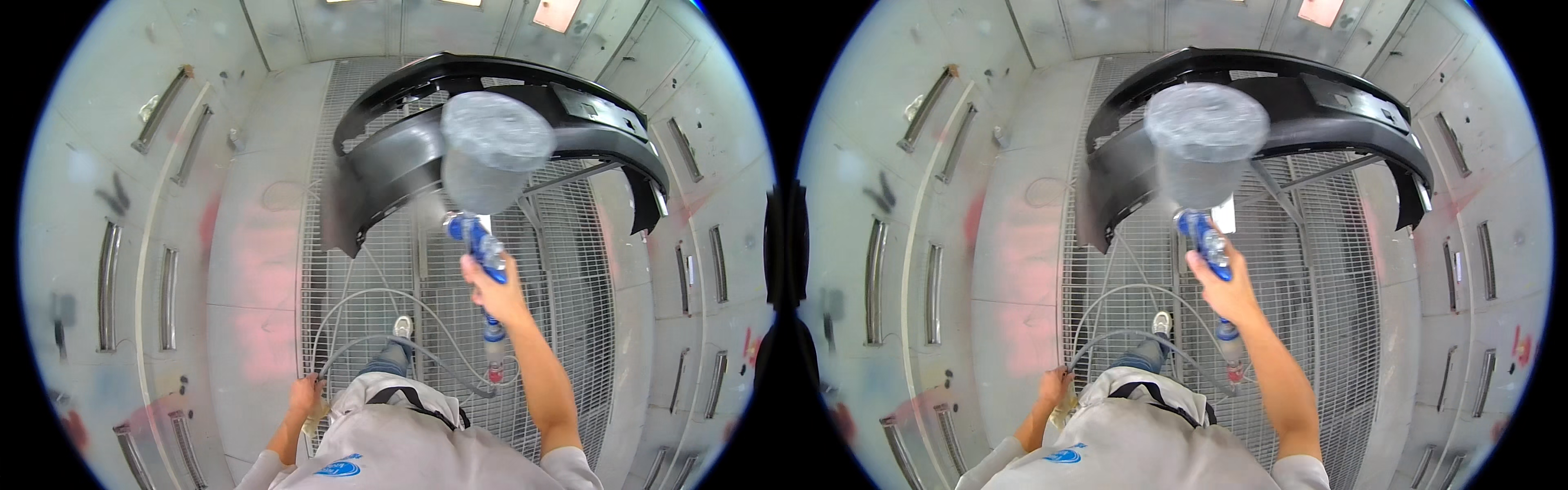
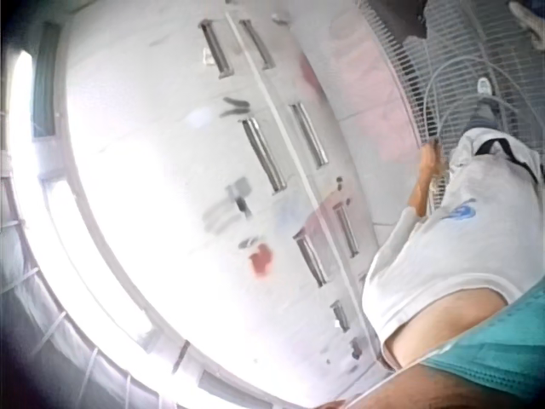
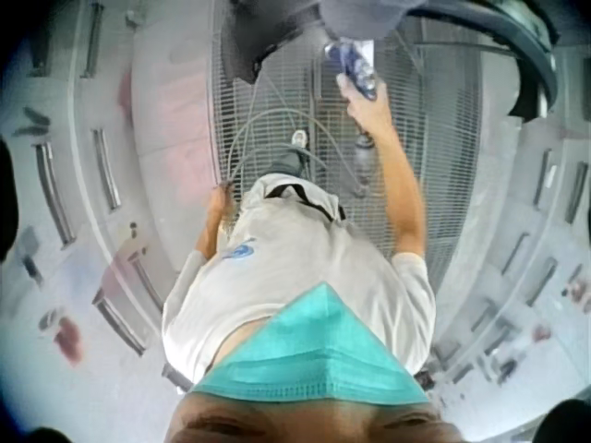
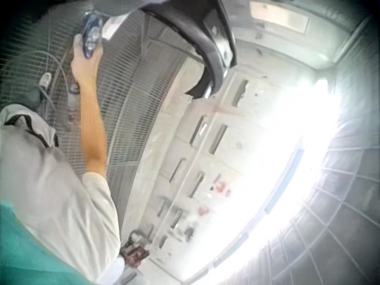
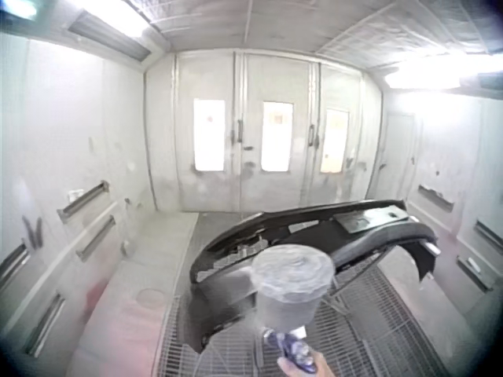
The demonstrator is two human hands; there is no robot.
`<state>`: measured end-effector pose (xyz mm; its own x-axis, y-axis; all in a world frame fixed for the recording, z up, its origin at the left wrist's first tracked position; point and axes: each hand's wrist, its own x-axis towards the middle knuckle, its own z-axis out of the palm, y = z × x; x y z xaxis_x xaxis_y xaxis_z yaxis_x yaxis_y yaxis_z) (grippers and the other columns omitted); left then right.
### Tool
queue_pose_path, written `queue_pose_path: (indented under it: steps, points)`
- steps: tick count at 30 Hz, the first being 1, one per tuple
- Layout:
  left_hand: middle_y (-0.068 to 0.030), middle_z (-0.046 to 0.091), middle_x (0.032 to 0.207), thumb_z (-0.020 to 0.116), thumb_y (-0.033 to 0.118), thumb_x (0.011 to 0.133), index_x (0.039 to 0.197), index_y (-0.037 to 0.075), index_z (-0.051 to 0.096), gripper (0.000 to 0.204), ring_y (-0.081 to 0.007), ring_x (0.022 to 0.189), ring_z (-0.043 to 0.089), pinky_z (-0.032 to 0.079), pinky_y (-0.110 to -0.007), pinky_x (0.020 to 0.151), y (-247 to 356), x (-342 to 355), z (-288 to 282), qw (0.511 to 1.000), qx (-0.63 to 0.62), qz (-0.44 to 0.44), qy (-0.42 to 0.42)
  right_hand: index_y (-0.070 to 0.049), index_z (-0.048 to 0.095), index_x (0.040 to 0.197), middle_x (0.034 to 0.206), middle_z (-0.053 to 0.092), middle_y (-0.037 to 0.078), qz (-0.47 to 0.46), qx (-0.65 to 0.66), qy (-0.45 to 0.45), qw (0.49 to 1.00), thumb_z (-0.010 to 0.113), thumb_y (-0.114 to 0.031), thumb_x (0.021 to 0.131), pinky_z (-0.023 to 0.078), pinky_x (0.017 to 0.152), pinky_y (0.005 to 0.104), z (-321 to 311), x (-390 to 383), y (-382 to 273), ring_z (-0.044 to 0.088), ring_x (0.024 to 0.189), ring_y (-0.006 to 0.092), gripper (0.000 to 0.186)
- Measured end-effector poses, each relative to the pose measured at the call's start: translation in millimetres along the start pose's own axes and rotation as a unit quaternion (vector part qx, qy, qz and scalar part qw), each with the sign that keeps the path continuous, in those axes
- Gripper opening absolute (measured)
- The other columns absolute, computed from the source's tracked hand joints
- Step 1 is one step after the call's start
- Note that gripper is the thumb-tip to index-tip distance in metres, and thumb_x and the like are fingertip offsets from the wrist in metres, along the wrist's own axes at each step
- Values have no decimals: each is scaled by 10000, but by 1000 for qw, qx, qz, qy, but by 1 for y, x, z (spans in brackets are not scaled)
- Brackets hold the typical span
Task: The person wipes a black car bumper with a cloth and then sprays it with a paint gun. They apply multiple coats of black paint to the bumper, which is mounted on a stand in a spray booth.
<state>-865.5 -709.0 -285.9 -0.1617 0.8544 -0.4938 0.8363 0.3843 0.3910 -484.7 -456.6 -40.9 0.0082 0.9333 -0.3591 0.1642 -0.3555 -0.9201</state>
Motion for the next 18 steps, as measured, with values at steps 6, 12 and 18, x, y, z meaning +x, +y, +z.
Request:
queue_pose_path:
  steps: [6,12,18]
  points:
    - [-202,693,845,629,348,903,984,50,658,310,-415,819,660,514,-506,725,94,54,-16,995,11,95,-29,-47,605,908,722,549,1,-79,60,110,989,609,-176,965,367,419,189,-110,7,-45,467,545,44,141]
    - [-204,686,833,616,359,912,973,58,649,309,-426,800,649,511,-504,725,190,81,-28,984,-3,164,-72,-80,611,881,717,542,9,-102,27,244,964,617,-219,955,332,394,208,-265,17,-64,485,572,68,158]
    - [-199,666,787,616,345,914,926,66,639,280,-432,780,639,506,-512,704,249,82,-9,978,-93,181,-44,-88,611,956,707,544,-9,-115,-84,446,884,617,-187,940,367,391,212,-377,41,-97,483,557,64,100]
